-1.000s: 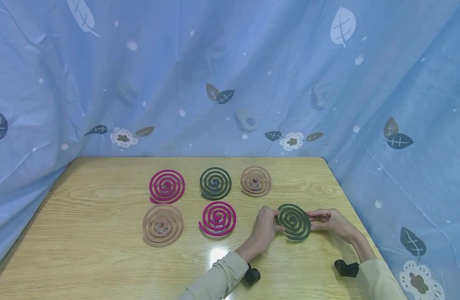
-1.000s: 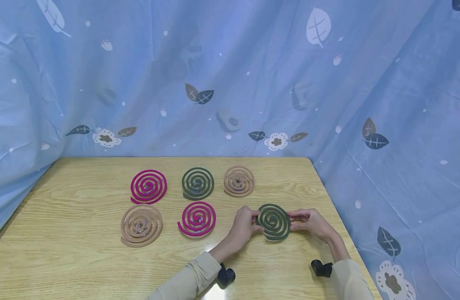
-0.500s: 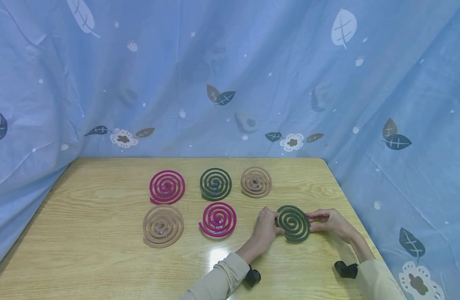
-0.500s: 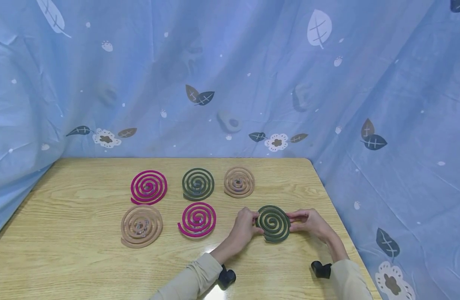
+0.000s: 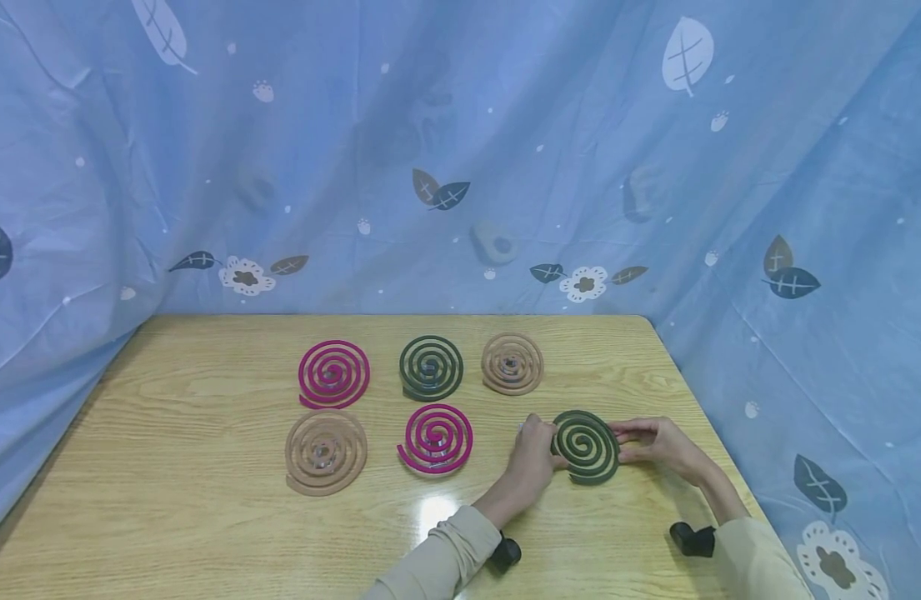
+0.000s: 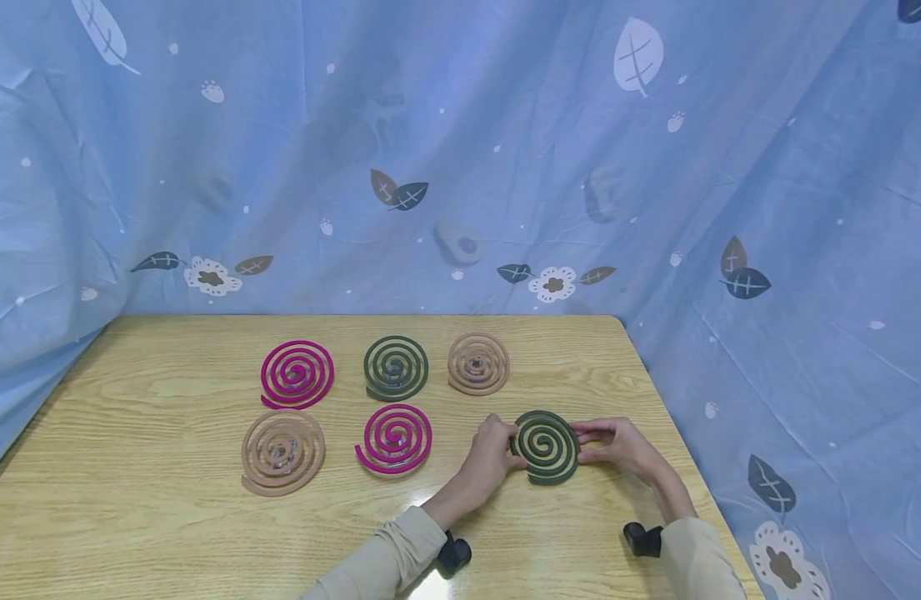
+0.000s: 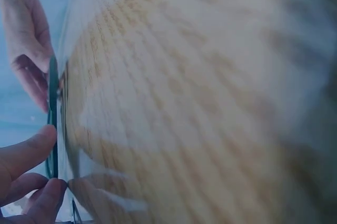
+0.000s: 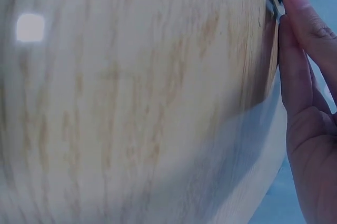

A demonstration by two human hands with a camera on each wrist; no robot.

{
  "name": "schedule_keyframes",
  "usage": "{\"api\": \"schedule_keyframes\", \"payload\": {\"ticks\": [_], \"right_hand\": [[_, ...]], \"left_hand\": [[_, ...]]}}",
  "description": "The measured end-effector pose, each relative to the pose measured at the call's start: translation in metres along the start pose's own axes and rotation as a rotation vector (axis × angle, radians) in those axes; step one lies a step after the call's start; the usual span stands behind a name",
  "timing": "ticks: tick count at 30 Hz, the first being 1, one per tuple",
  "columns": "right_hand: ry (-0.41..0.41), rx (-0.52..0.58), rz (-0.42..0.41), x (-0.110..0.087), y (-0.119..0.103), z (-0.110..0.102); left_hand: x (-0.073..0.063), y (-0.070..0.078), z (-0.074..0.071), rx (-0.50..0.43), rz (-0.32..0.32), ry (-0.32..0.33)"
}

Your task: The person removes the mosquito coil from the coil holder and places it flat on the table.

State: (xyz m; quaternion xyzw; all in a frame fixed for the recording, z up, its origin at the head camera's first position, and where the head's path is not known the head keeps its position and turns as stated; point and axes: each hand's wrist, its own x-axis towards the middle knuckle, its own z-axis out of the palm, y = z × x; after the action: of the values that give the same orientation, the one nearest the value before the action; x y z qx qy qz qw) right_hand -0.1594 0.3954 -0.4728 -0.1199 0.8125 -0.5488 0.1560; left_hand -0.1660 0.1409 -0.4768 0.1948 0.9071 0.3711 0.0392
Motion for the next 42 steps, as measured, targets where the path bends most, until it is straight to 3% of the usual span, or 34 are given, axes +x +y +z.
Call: {"api": "schedule_keyframes", "payload": {"ticks": [15, 28, 34, 39, 42], "right_hand": [[0.009, -0.143, -0.043, 0.005, -0.003, 0.002], [0.032, -0.271, 0.034, 0.012, -0.012, 0.004], [0.020, -0.237, 0.090, 0.012, -0.015, 0.005], [0.025, -0.182, 0.105, 0.007, -0.014, 0.004], [0.056, -0.136, 0.101, 0.001, -0.012, 0.003]], "left_hand": [[-0.001, -0.001, -0.002, 0.038, 0.044, -0.003], [-0.002, -0.001, -0.003, 0.100, 0.061, 0.008], [-0.001, -0.001, -0.002, 0.121, 0.073, 0.018], [-0.004, -0.001, -0.005, 0.020, 0.094, 0.012], [-0.005, -0.004, -0.012, -0.109, 0.158, 0.012]]}}
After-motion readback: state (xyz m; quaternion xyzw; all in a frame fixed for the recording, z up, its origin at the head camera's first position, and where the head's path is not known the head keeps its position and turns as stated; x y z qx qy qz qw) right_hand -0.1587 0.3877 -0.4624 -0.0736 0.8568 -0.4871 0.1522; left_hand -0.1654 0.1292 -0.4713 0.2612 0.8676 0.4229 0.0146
